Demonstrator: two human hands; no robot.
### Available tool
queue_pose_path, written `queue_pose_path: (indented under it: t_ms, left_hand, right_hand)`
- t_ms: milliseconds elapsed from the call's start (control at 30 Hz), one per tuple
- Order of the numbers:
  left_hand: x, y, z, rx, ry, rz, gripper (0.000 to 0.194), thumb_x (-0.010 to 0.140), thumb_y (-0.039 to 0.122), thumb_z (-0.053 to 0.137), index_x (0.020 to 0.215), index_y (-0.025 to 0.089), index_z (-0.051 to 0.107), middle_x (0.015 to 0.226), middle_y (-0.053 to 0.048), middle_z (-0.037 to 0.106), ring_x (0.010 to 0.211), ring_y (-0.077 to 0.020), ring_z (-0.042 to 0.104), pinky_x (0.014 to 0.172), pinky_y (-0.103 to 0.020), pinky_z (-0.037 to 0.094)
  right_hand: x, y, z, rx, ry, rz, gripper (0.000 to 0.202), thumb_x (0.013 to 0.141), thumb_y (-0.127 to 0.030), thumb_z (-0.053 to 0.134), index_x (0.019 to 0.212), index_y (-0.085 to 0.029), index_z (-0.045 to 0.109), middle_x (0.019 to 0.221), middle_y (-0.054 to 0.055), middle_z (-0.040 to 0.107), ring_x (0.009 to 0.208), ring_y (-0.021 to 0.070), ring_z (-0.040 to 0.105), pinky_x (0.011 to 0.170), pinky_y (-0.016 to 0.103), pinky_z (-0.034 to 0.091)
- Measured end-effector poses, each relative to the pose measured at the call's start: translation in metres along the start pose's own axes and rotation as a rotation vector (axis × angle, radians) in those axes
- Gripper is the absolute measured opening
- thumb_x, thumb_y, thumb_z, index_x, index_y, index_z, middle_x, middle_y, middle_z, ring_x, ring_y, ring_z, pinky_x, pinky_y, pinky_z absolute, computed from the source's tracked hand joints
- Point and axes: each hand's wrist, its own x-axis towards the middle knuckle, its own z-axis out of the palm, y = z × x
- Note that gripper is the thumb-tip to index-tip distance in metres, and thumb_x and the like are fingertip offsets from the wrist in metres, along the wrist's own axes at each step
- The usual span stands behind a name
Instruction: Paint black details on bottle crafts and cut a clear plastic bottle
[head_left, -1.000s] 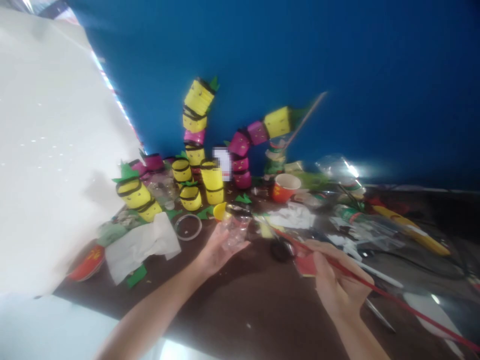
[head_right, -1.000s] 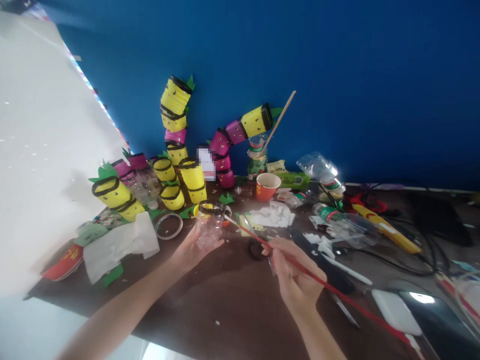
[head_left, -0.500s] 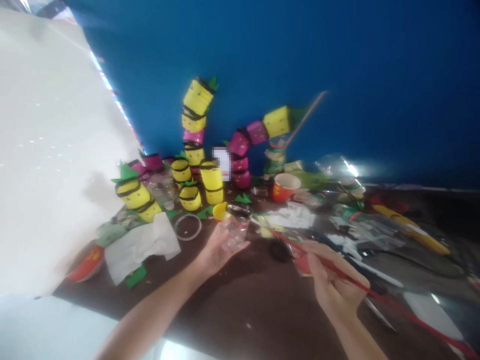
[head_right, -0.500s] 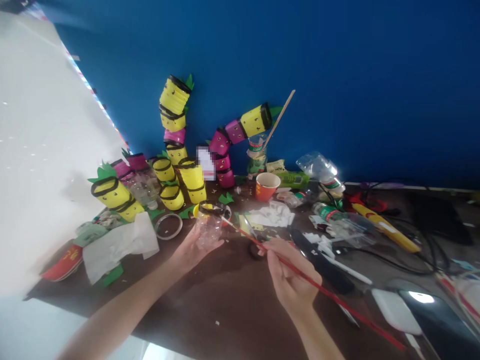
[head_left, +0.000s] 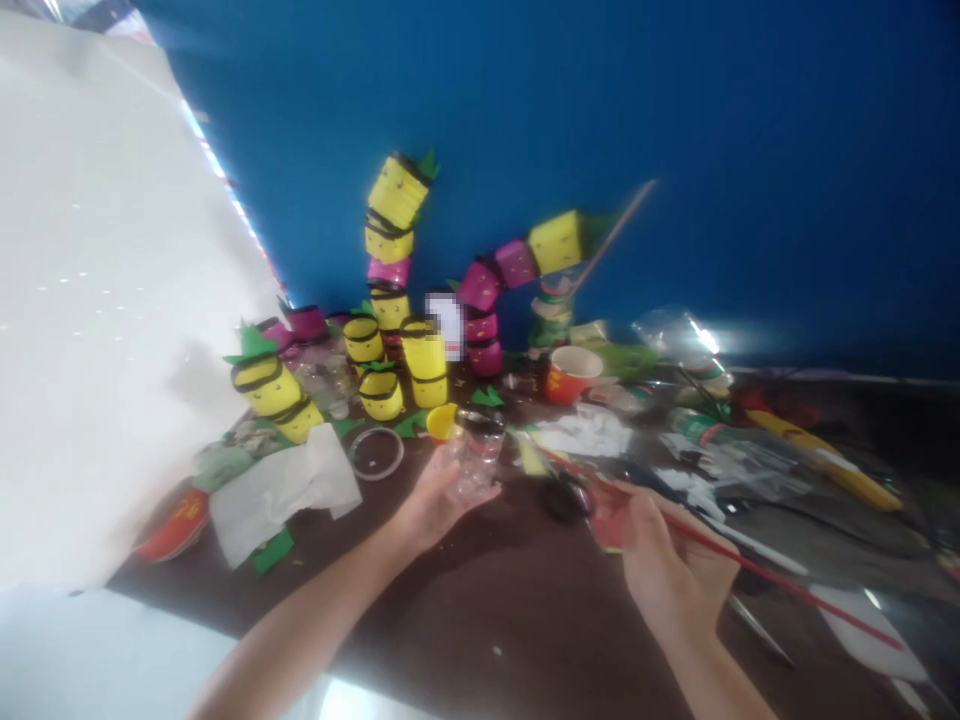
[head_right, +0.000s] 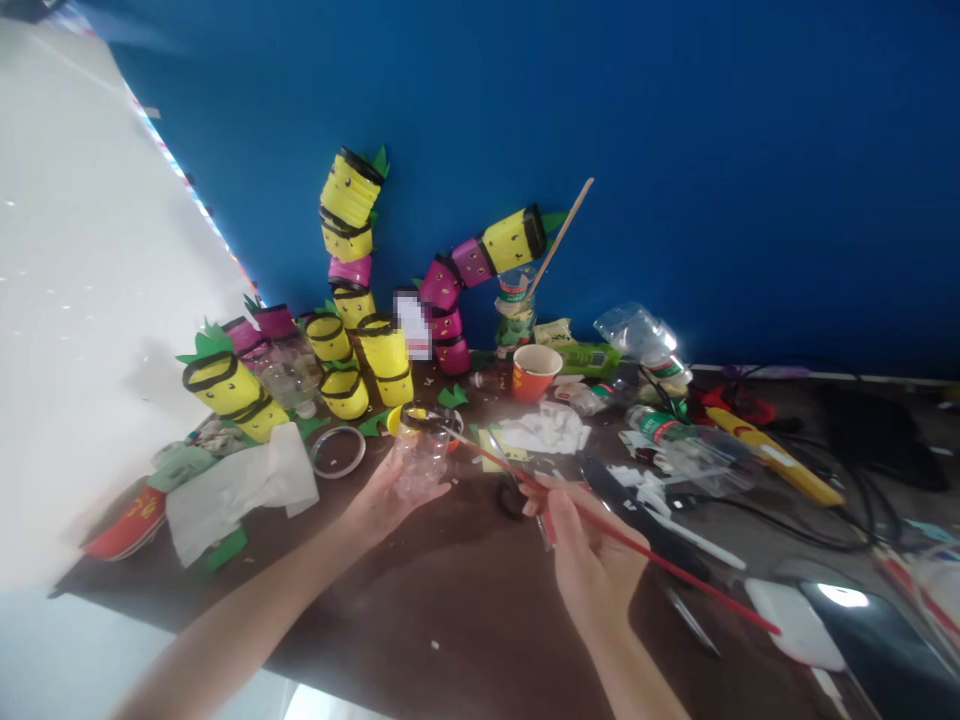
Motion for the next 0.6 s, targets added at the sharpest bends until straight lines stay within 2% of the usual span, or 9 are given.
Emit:
queue_pose_path:
  t_ms: [100, 267, 600]
  left_hand:
    - [0.000, -0.001, -0.001, 0.024, -0.015, 0.003, 0.049, 0.070, 0.035, 0.077, 0.113, 0.024, 0.057, 0.117, -0.008, 0.063, 0.103, -0.0245, 0.062, 0.099, -0.053, 0.041]
    - [0.000, -0.002, 0.000, 0.041, -0.024, 0.014, 0.049, 0.066, 0.036, 0.080, 0.108, 0.024, 0.059, 0.113, -0.007, 0.064, 0.100, -0.0242, 0.064, 0.097, -0.049, 0.044]
    - [0.002, -0.003, -0.006, 0.064, -0.061, 0.007, 0.050, 0.068, 0.038, 0.078, 0.112, 0.024, 0.058, 0.119, -0.008, 0.061, 0.104, -0.0251, 0.062, 0.100, -0.050, 0.040]
  right_hand:
    - [-0.002, 0.006, 0.001, 0.056, -0.055, 0.088, 0.020, 0.081, -0.038, 0.066, 0.082, -0.020, 0.074, 0.068, 0.004, 0.072, 0.056, 0.0178, 0.066, 0.055, 0.031, 0.054]
    - [-0.006, 0.012, 0.001, 0.009, -0.075, 0.129, 0.018, 0.080, -0.036, 0.068, 0.082, -0.020, 0.075, 0.066, 0.004, 0.072, 0.060, 0.0198, 0.068, 0.060, 0.033, 0.056]
    - [-0.002, 0.000, 0.005, -0.097, -0.062, 0.058, 0.021, 0.083, -0.037, 0.065, 0.074, -0.020, 0.074, 0.069, 0.005, 0.074, 0.066, 0.0212, 0.070, 0.065, 0.033, 0.057]
